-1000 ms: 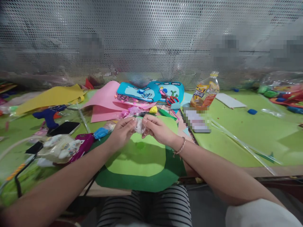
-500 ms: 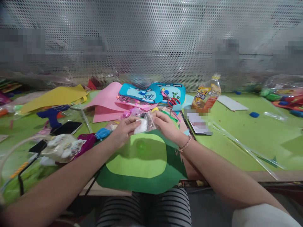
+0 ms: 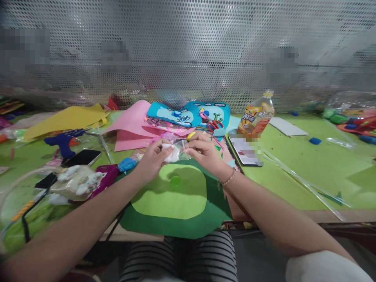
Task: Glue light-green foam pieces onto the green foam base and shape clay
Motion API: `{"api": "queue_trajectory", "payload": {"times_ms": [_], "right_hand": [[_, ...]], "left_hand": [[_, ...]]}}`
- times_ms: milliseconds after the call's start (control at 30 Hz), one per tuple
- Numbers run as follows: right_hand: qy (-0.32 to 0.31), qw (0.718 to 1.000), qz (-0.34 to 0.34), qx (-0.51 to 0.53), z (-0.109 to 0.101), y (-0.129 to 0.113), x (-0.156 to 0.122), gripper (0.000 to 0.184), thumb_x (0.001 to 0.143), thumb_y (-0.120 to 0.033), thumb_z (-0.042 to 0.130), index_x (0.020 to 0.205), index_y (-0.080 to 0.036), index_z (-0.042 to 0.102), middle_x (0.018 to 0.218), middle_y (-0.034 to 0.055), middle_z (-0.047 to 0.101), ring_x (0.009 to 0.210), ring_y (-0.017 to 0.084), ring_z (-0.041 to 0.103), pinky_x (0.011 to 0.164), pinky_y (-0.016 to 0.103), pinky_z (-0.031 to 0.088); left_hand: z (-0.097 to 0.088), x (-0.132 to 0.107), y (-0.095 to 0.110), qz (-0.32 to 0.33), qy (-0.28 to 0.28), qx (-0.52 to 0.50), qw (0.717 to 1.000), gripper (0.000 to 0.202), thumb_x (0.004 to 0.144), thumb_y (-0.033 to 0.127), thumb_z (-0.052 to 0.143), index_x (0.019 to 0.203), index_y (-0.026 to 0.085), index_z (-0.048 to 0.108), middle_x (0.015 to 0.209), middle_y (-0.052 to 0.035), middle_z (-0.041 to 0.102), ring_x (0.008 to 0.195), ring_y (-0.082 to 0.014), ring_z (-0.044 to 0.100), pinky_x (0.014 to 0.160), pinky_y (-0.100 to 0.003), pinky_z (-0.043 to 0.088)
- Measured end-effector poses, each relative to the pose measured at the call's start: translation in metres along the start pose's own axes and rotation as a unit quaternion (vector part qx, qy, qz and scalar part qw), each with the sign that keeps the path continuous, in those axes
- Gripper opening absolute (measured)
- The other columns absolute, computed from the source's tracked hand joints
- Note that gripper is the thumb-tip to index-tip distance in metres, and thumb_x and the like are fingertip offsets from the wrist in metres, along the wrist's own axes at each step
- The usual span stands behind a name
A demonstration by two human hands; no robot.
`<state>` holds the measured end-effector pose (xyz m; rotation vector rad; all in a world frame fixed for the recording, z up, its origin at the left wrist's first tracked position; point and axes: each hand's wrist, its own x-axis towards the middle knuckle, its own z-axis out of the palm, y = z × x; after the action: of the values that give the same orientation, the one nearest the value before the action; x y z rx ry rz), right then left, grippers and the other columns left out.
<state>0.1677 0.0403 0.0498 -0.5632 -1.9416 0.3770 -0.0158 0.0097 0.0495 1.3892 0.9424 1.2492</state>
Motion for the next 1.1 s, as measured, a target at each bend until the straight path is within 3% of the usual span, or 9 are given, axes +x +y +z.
{"api": "queue_trajectory", "payload": {"times_ms": [200,333,800,1100], "right_hand": [[0.019,0.998,-0.029,-0.055,0.0013,-0.0017,-0.0012,0.014,0.084,-0.034,0.058,0.081,-0.024,0.068,0.078,0.0039,0.055,0.076,0.017,0.053,0.070,0.035,0.045],[0.016,0.997,-0.051,-0.062,0.0018,-0.0046,0.0004,0.010,0.083,-0.026,0.060,0.088,-0.027,0.068,0.081,0.0033,0.053,0.077,0.017,0.051,0.067,0.033,0.045],[-0.031,0.992,-0.073,-0.102,-0.0006,-0.0066,0.0006,0.010,0.083,-0.018,0.056,0.077,-0.022,0.063,0.078,0.0026,0.052,0.068,0.013,0.050,0.058,0.028,0.044],[-0.020,0.984,-0.137,-0.110,-0.0006,-0.0067,-0.0007,0.011,0.083,-0.016,0.057,0.084,-0.025,0.064,0.077,0.0026,0.051,0.073,0.016,0.052,0.064,0.032,0.045]], "left_hand": [[-0.0006,-0.0012,0.0028,0.015,0.014,0.053,0.998,0.021,0.074,0.033,0.061,0.079,0.018,0.047,0.062,0.0047,0.045,0.051,-0.0061,0.043,0.046,-0.017,0.034],[-0.0005,-0.0011,0.0034,0.021,0.022,0.065,0.997,0.020,0.073,0.032,0.061,0.079,0.018,0.047,0.063,0.0045,0.046,0.052,-0.0065,0.044,0.047,-0.017,0.036],[0.0008,-0.0012,0.0026,-0.052,0.006,0.026,0.998,0.024,0.069,0.034,0.065,0.076,0.018,0.049,0.063,0.0040,0.049,0.048,-0.0050,0.044,0.040,-0.015,0.034],[0.0001,-0.0019,0.0057,-0.054,-0.009,0.010,0.998,0.022,0.071,0.033,0.064,0.074,0.018,0.048,0.063,0.0043,0.049,0.047,-0.0044,0.043,0.040,-0.015,0.032]]}}
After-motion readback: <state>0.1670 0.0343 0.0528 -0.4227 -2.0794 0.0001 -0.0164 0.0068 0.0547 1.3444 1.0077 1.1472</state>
